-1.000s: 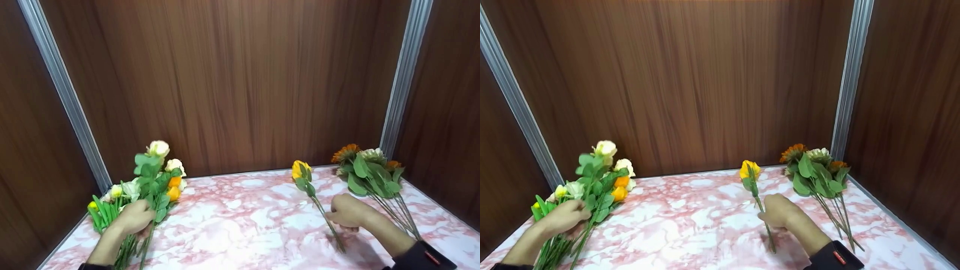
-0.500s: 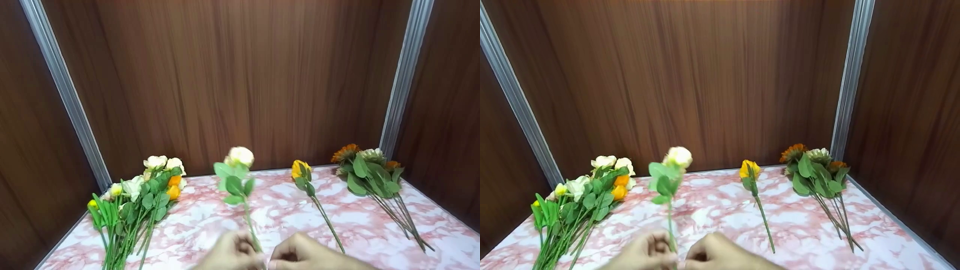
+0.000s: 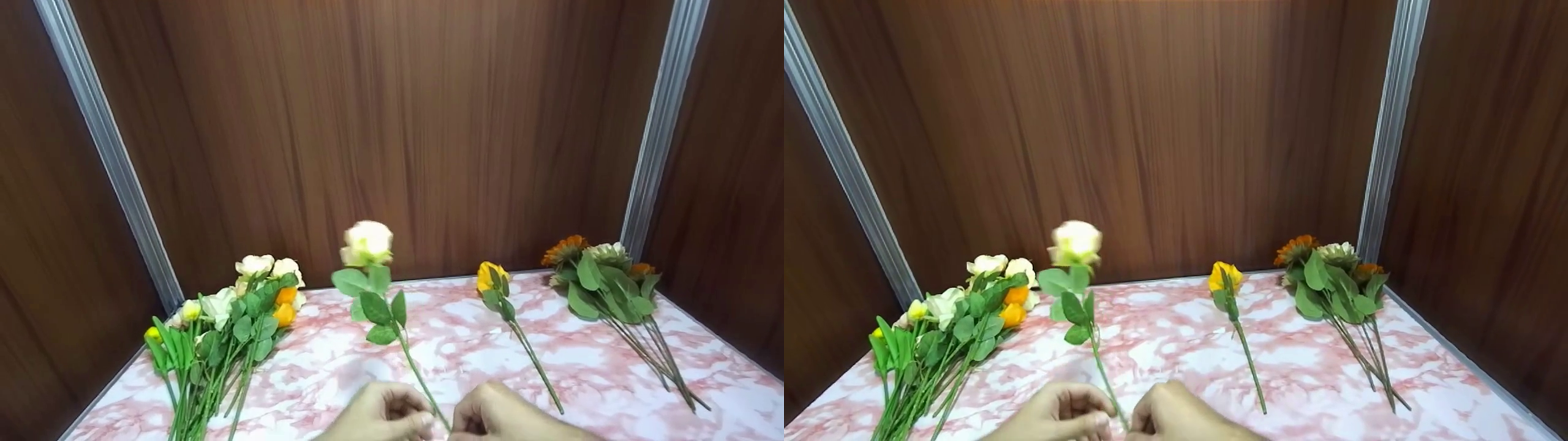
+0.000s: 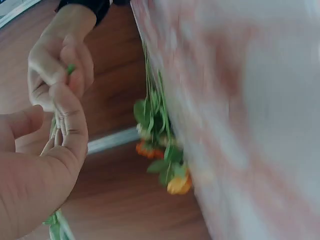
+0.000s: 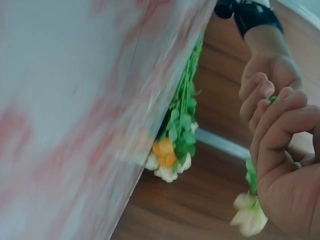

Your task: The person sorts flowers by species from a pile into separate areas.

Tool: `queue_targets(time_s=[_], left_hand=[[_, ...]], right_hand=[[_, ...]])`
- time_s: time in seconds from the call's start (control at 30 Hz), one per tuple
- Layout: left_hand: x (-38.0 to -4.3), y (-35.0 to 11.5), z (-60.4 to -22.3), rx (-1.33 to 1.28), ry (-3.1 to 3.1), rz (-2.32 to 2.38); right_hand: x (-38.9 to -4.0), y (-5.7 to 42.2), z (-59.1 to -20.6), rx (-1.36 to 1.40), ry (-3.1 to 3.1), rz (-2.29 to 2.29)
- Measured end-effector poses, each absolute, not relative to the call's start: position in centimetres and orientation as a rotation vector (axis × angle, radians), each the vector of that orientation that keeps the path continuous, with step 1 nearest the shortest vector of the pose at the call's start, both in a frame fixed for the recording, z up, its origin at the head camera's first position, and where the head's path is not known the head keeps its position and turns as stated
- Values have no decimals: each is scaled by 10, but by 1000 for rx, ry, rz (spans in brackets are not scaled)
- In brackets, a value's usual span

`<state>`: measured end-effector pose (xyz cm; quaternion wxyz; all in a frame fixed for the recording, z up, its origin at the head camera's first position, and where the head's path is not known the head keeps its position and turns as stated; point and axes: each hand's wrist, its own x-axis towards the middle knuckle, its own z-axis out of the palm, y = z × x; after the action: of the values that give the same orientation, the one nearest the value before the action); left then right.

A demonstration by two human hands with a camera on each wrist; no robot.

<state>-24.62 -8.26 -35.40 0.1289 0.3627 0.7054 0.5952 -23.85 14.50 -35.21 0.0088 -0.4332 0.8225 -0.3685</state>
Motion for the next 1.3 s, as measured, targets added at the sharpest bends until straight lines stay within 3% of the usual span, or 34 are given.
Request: queue_targets(time_s=[0.17, 0.43, 0.73, 1.07, 1.3], left_hand=[[-261, -100, -345, 992, 2154, 1760], [-296, -146, -330, 657, 2606, 1670], [-328, -209, -323, 217, 3082, 1378], [-343, -257, -332, 71, 3301, 679], [-342, -276, -342, -14, 3095, 234]], right_hand=[[-257, 161, -356, -1190, 2952, -894], [-293, 196, -365, -884, 3381, -397], [-307, 214, -368, -457, 3196, -273], [-307, 220, -374, -571, 3107, -246], [-306, 219, -373, -535, 3107, -199]])
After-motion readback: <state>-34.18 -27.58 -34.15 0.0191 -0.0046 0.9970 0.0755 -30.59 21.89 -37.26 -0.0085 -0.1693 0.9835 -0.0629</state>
